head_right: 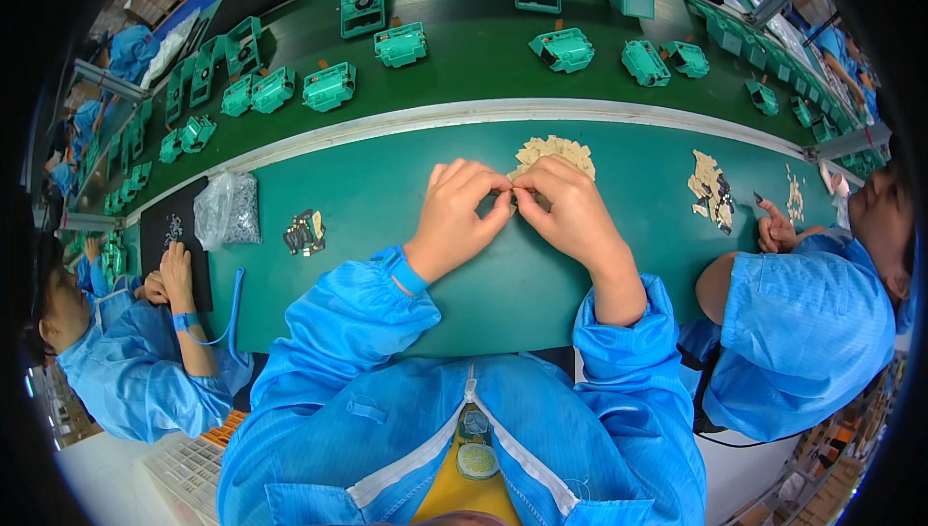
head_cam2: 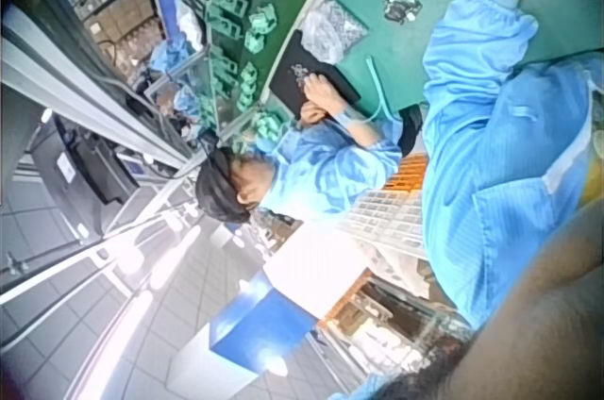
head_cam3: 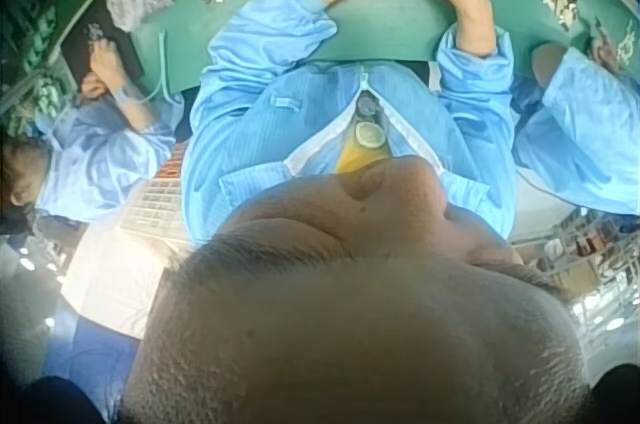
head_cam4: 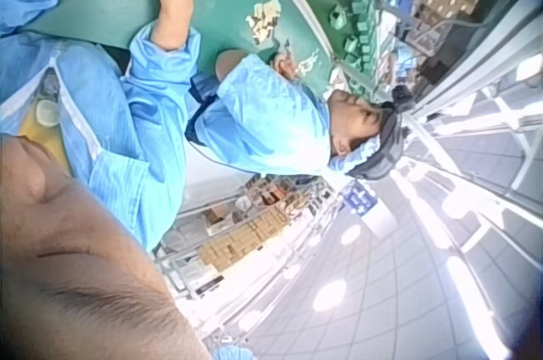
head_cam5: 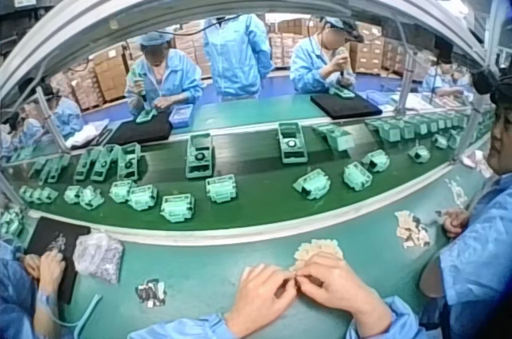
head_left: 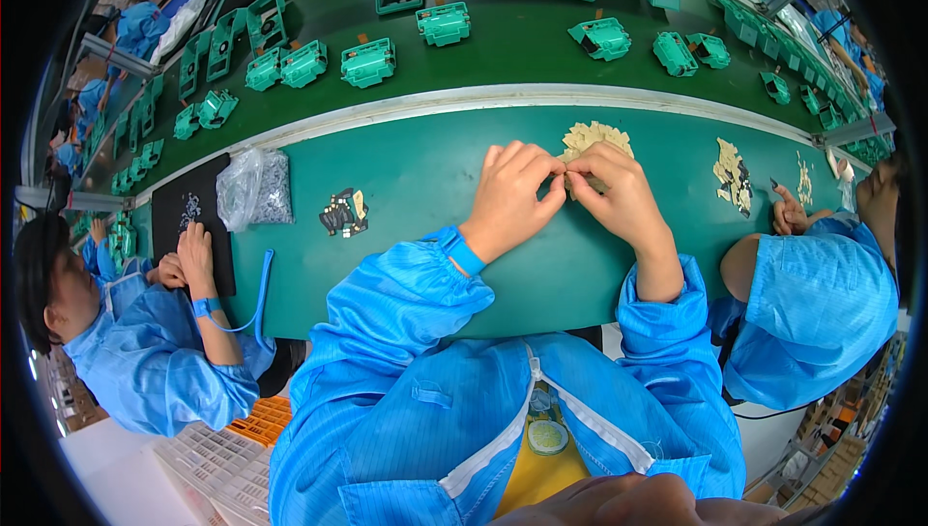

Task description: The person assembles small electronic components by hand, inserting small black electronic components into green plastic housings on an assembly line.

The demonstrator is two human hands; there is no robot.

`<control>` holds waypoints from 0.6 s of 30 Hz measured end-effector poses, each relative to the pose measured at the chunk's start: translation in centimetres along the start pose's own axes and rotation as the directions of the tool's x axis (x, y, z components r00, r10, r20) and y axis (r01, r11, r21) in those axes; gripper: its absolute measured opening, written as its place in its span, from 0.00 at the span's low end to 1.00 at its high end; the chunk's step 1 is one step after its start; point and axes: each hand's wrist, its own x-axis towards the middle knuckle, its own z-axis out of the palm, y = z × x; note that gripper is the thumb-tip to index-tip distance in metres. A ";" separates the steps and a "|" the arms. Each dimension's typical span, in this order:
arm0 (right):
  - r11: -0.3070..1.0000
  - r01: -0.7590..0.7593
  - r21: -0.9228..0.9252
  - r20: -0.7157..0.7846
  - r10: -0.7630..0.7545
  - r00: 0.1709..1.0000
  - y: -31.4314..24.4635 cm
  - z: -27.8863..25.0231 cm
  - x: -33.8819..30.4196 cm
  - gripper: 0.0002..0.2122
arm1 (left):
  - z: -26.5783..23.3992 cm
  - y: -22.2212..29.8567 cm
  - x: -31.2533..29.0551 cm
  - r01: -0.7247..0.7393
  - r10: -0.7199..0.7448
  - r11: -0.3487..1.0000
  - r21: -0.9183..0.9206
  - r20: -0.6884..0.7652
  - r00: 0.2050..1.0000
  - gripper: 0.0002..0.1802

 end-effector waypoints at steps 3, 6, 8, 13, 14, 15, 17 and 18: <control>1.000 0.001 0.020 -0.001 -0.001 1.000 0.3 -0.1 0.1 0.03 | 0.0 0.1 0.1 0.003 -0.003 1.000 -0.004 0.010 1.000 0.06; 0.999 -0.026 0.031 -0.038 0.027 0.999 0.4 -0.2 0.0 0.03 | 0.1 0.2 0.2 0.006 -0.006 1.000 -0.004 0.006 1.000 0.06; 0.997 -0.077 -0.030 -0.074 0.075 0.994 0.8 -0.4 0.0 0.03 | 0.2 0.2 0.3 0.008 -0.008 1.000 -0.006 0.000 1.000 0.06; 0.954 -0.297 -0.044 -0.208 0.282 0.937 2.1 -1.2 -0.3 0.02 | 0.5 0.1 0.3 0.018 -0.018 1.000 -0.006 -0.023 1.000 0.06; 0.954 -0.297 -0.044 -0.207 0.282 0.937 2.0 -1.2 -0.2 0.02 | 0.5 0.1 0.3 0.014 -0.013 1.000 0.014 -0.035 0.999 0.06; 0.929 -0.369 -0.035 -0.190 0.357 0.915 1.8 -1.2 -0.1 0.03 | 0.5 0.1 0.4 0.009 -0.007 0.999 0.033 -0.044 0.999 0.06; 0.897 -0.441 -0.025 -0.171 0.430 0.886 1.8 -1.1 -0.2 0.03 | 0.2 0.2 0.5 -0.022 0.025 0.997 0.080 -0.040 0.999 0.06; 0.902 -0.431 -0.017 -0.171 0.422 0.890 2.1 -1.1 -0.3 0.04 | 0.2 0.3 0.7 -0.053 0.058 0.991 0.126 -0.036 0.998 0.06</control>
